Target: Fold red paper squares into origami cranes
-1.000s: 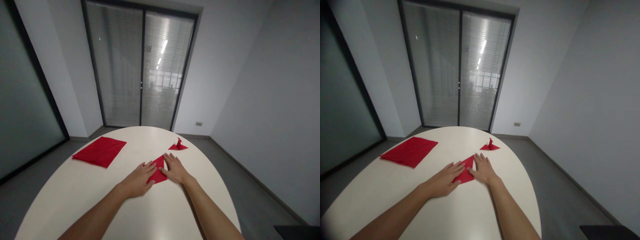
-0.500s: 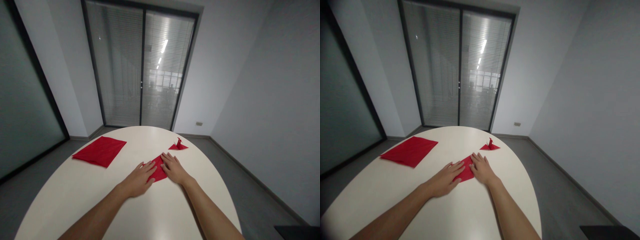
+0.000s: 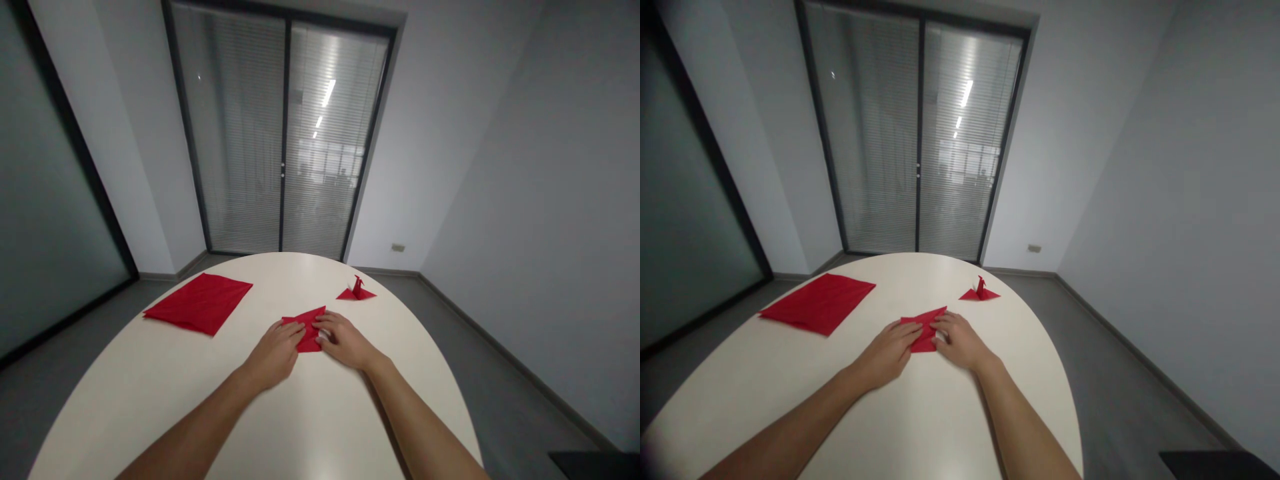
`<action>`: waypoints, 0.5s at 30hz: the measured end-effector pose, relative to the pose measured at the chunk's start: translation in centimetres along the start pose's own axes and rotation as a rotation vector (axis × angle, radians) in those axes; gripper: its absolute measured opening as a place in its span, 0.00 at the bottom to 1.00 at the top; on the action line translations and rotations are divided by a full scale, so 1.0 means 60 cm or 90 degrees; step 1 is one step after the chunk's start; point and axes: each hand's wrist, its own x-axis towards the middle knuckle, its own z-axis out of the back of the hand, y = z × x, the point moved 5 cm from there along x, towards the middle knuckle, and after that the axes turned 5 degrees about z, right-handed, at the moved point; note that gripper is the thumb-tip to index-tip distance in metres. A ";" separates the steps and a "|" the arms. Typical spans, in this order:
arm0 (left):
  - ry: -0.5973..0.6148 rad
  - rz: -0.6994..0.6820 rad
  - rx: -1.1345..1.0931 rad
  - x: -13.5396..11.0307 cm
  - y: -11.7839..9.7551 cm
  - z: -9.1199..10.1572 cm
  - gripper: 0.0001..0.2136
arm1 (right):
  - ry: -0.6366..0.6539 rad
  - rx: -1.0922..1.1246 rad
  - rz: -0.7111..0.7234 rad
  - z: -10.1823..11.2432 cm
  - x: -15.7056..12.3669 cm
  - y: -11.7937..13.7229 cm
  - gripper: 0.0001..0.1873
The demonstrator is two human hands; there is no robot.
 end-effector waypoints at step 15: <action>-0.052 0.048 -0.034 0.003 0.008 0.011 0.12 | -0.017 0.031 0.047 0.017 0.009 0.035 0.10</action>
